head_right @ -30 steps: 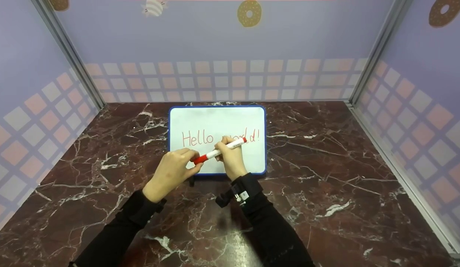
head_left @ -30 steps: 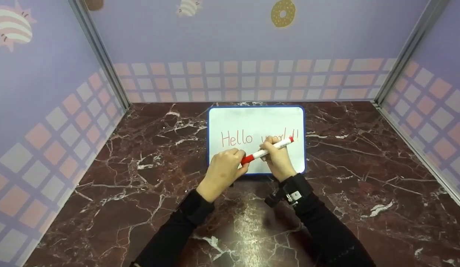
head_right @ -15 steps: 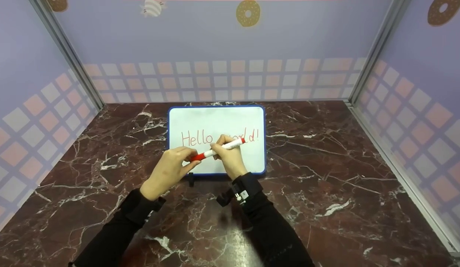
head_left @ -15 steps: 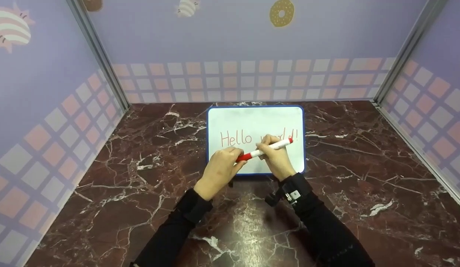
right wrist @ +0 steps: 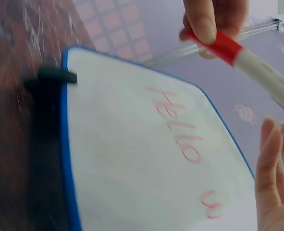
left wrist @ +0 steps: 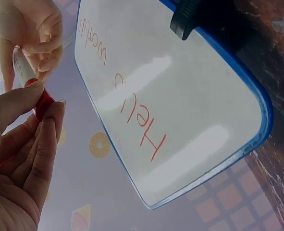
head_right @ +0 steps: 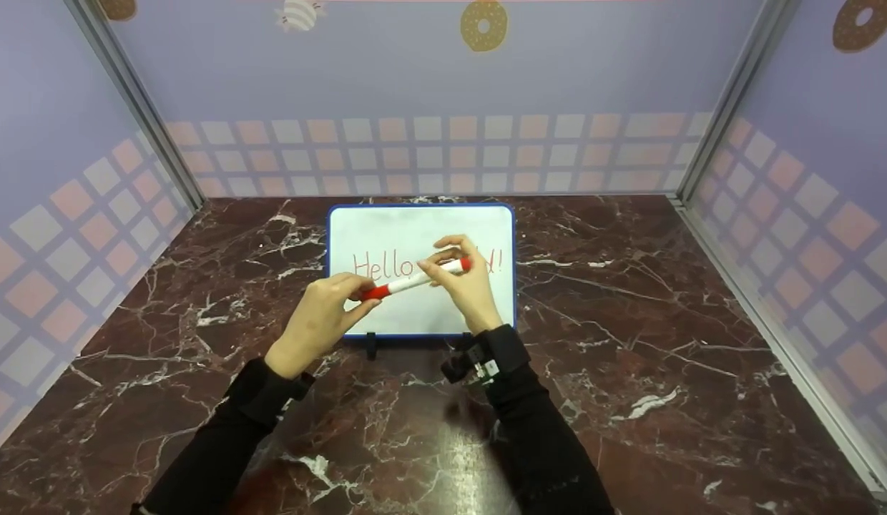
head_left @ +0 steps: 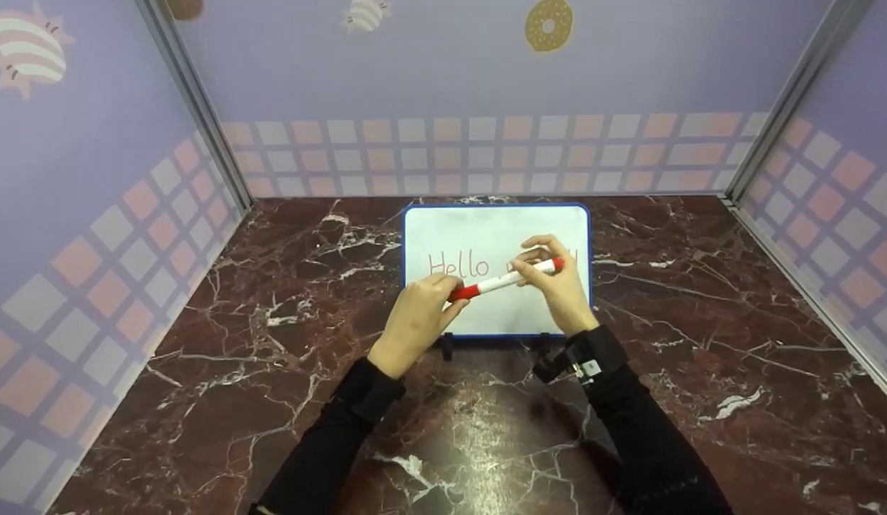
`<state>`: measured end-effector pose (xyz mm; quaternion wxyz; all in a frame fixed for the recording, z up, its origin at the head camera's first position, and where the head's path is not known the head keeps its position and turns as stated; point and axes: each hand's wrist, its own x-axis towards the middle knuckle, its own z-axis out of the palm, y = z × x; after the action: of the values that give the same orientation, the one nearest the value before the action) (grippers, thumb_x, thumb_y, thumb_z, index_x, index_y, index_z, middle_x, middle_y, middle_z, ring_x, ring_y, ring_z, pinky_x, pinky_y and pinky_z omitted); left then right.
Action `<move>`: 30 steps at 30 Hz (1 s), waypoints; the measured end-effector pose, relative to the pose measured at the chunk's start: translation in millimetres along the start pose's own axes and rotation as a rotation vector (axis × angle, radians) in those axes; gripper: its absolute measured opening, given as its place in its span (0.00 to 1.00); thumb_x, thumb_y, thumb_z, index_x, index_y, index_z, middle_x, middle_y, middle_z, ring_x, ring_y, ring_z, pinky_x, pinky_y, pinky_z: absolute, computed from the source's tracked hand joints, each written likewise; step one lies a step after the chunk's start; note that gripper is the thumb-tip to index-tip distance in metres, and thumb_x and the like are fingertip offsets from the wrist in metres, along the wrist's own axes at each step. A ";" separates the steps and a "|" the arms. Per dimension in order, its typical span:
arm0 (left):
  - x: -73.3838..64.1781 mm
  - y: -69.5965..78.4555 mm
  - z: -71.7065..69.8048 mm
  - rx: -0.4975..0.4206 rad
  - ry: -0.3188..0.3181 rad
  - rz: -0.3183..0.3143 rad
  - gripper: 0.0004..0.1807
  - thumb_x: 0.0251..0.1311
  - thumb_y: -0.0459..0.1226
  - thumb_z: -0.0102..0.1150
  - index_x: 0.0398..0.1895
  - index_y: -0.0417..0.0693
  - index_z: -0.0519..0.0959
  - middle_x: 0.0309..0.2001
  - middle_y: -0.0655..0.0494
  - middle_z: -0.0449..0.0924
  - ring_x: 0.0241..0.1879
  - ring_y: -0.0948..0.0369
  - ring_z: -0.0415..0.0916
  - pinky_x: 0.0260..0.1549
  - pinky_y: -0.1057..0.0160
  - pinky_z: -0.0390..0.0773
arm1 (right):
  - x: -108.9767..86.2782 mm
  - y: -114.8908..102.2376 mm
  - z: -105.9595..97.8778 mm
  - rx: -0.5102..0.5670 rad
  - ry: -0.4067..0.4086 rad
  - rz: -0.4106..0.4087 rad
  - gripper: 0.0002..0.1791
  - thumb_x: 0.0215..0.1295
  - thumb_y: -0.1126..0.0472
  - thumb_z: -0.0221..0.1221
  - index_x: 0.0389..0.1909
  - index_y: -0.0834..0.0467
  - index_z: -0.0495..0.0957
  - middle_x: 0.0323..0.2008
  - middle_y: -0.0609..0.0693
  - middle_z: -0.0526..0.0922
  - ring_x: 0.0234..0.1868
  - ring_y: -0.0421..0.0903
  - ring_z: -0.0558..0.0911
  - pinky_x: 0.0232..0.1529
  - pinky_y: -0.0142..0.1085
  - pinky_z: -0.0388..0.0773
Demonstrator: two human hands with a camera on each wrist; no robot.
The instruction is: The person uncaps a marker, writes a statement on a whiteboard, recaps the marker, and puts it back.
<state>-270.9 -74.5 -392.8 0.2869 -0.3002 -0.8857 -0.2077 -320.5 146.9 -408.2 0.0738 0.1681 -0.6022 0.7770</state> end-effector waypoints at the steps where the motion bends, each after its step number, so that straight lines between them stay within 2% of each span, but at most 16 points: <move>1: 0.2 -0.5 -0.4 0.006 0.005 0.002 0.08 0.57 0.35 0.69 0.34 0.39 0.81 0.33 0.48 0.85 0.31 0.53 0.84 0.32 0.58 0.85 | 1.1 -2.7 -3.5 -0.062 0.005 -0.045 0.15 0.59 0.74 0.65 0.45 0.67 0.74 0.33 0.51 0.84 0.35 0.42 0.83 0.34 0.29 0.82; 4: 0.9 -1.4 -1.5 0.035 0.014 0.010 0.08 0.57 0.35 0.70 0.34 0.39 0.82 0.33 0.48 0.85 0.31 0.53 0.84 0.32 0.57 0.84 | 2.4 -11.0 -13.0 -0.327 0.002 -0.214 0.16 0.55 0.72 0.69 0.43 0.70 0.78 0.35 0.53 0.85 0.38 0.41 0.83 0.40 0.29 0.80; 9: 1.0 -2.8 -1.6 0.107 0.027 0.014 0.10 0.56 0.36 0.70 0.34 0.39 0.82 0.32 0.49 0.84 0.30 0.53 0.83 0.31 0.57 0.84 | -1.4 -21.5 -15.4 -0.825 -0.051 -0.536 0.14 0.50 0.63 0.75 0.39 0.60 0.86 0.39 0.53 0.88 0.45 0.47 0.82 0.53 0.38 0.76; 11: 0.7 -3.3 -1.0 0.128 0.029 0.016 0.10 0.56 0.37 0.70 0.35 0.38 0.82 0.33 0.48 0.84 0.31 0.53 0.84 0.31 0.57 0.85 | -3.7 -22.9 -9.9 -0.966 -0.105 -0.646 0.15 0.50 0.62 0.75 0.40 0.59 0.87 0.39 0.53 0.88 0.46 0.51 0.81 0.54 0.43 0.76; 14: 0.4 -3.8 -0.2 0.148 0.031 0.022 0.11 0.57 0.37 0.69 0.36 0.38 0.82 0.34 0.48 0.84 0.33 0.52 0.84 0.33 0.57 0.85 | -7.4 -22.1 1.6 -1.112 -0.191 -0.755 0.17 0.49 0.62 0.75 0.42 0.59 0.87 0.40 0.53 0.88 0.46 0.53 0.82 0.55 0.48 0.77; 17: 0.4 -4.0 0.5 0.160 0.031 0.032 0.11 0.57 0.37 0.68 0.38 0.37 0.83 0.35 0.47 0.84 0.35 0.52 0.84 0.35 0.58 0.86 | -11.3 -18.8 11.9 -1.196 -0.238 -0.800 0.16 0.49 0.65 0.74 0.42 0.59 0.87 0.40 0.53 0.88 0.44 0.52 0.84 0.53 0.46 0.81; 19: 0.3 -3.8 1.1 0.168 0.029 0.035 0.12 0.58 0.37 0.68 0.40 0.37 0.83 0.37 0.47 0.84 0.37 0.52 0.85 0.36 0.58 0.86 | -13.5 -16.4 16.7 -1.225 -0.242 -0.813 0.14 0.51 0.67 0.73 0.41 0.60 0.87 0.38 0.53 0.88 0.41 0.51 0.85 0.49 0.44 0.83; 23: 0.2 -1.6 2.1 0.188 0.028 0.034 0.14 0.58 0.37 0.67 0.43 0.36 0.84 0.40 0.46 0.84 0.40 0.51 0.85 0.39 0.58 0.87 | -15.6 -11.4 21.8 -1.238 -0.217 -0.833 0.09 0.54 0.68 0.70 0.38 0.62 0.87 0.33 0.52 0.87 0.35 0.49 0.85 0.39 0.40 0.85; 30: -0.9 -0.4 5.4 0.191 0.007 0.008 0.15 0.56 0.37 0.67 0.44 0.36 0.83 0.40 0.45 0.83 0.39 0.51 0.85 0.37 0.58 0.87 | -14.9 -2.4 23.1 -1.222 -0.180 -0.877 0.06 0.56 0.66 0.69 0.35 0.62 0.87 0.31 0.50 0.86 0.32 0.48 0.83 0.34 0.39 0.82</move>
<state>-272.7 -72.2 -397.5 0.3180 -0.2744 -0.8993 -0.1219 -301.8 126.6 -406.2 0.4068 0.3841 -0.8073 0.1877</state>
